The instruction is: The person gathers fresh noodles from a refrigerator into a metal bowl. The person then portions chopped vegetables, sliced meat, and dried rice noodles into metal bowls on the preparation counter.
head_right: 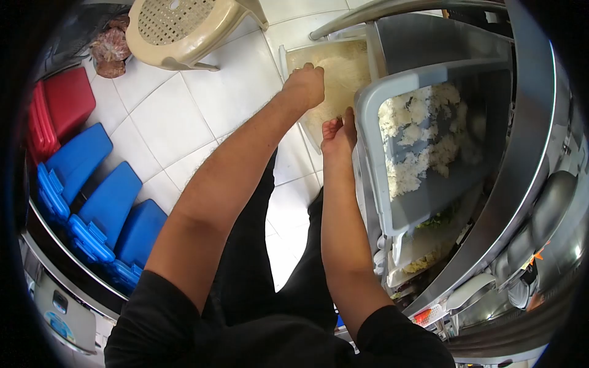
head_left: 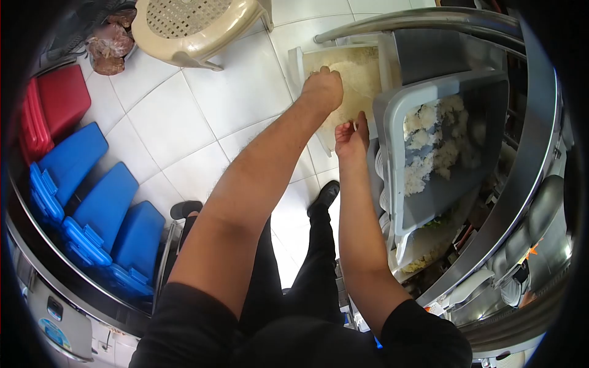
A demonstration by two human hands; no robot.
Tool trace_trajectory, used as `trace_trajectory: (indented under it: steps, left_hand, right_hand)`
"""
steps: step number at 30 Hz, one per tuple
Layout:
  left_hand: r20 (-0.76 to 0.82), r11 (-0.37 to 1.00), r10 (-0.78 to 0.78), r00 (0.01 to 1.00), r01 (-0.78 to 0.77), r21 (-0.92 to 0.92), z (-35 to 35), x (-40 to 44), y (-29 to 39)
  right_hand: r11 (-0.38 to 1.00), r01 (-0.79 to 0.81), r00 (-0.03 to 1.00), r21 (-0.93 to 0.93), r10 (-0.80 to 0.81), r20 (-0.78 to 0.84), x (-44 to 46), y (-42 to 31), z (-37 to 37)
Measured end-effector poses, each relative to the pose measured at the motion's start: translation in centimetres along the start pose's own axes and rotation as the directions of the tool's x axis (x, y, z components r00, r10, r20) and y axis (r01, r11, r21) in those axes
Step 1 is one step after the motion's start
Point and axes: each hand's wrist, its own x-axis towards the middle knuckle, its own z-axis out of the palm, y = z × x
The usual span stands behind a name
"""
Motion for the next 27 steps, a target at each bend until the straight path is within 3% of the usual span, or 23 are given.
trace_trajectory:
  steps: [4, 7, 10, 13, 16, 19, 22, 26, 27]
  left_hand:
    - [0.034, 0.999, -0.007, 0.999, 0.008, -0.044, -0.4, -0.2, -0.4]
    - [0.065, 0.998, 0.001, 0.998, 0.003, -0.066, -1.0, -0.5, -0.5]
    - [0.054, 0.991, -0.013, 0.998, 0.02, -0.131, -1.2, -0.7, -0.6]
    - [-0.029, 0.965, -0.086, 0.996, 0.076, -0.25, -0.7, -1.0, -0.8]
    - [-0.313, 0.928, -0.091, 0.945, -0.034, -0.371, 0.8, -1.8, -1.3]
    - [-0.467, 0.858, -0.126, 0.875, -0.139, -0.494, 1.4, -3.5, -1.6]
    - [-0.559, 0.875, -0.231, 0.796, -0.081, -0.477, 1.5, -6.0, -2.4]
    - [-0.378, 0.761, -0.391, 0.839, 0.063, -0.646, 3.8, -7.0, -4.5]
    - [-0.264, 0.642, -0.421, 0.868, 0.08, -0.762, 5.3, -6.8, -5.4]
  right_hand:
    - [0.994, -0.087, 0.996, 0.066, 0.088, -0.006, 0.0, -0.8, 2.1]
    - [0.98, -0.196, 0.981, -0.045, 0.195, -0.025, 2.8, -0.4, 1.5]
    - [0.998, -0.06, 0.998, -0.036, 0.058, -0.037, 1.0, -0.3, 3.0]
    - [0.991, -0.032, 0.993, 0.132, 0.017, 0.113, 1.3, -0.1, 2.2]
    - [0.962, -0.03, 0.974, 0.272, -0.033, 0.224, 2.5, 0.0, 1.4]
    - [0.977, -0.048, 0.979, 0.206, 0.005, 0.205, 1.2, 0.1, 1.1]
    - [0.977, -0.048, 0.959, 0.209, -0.014, 0.285, -0.1, 0.8, -0.2]
    - [0.979, -0.01, 0.944, 0.202, -0.058, 0.325, -1.1, 1.3, -1.8]
    - [0.983, 0.0, 0.944, 0.183, -0.061, 0.324, -2.1, 1.4, -1.8]
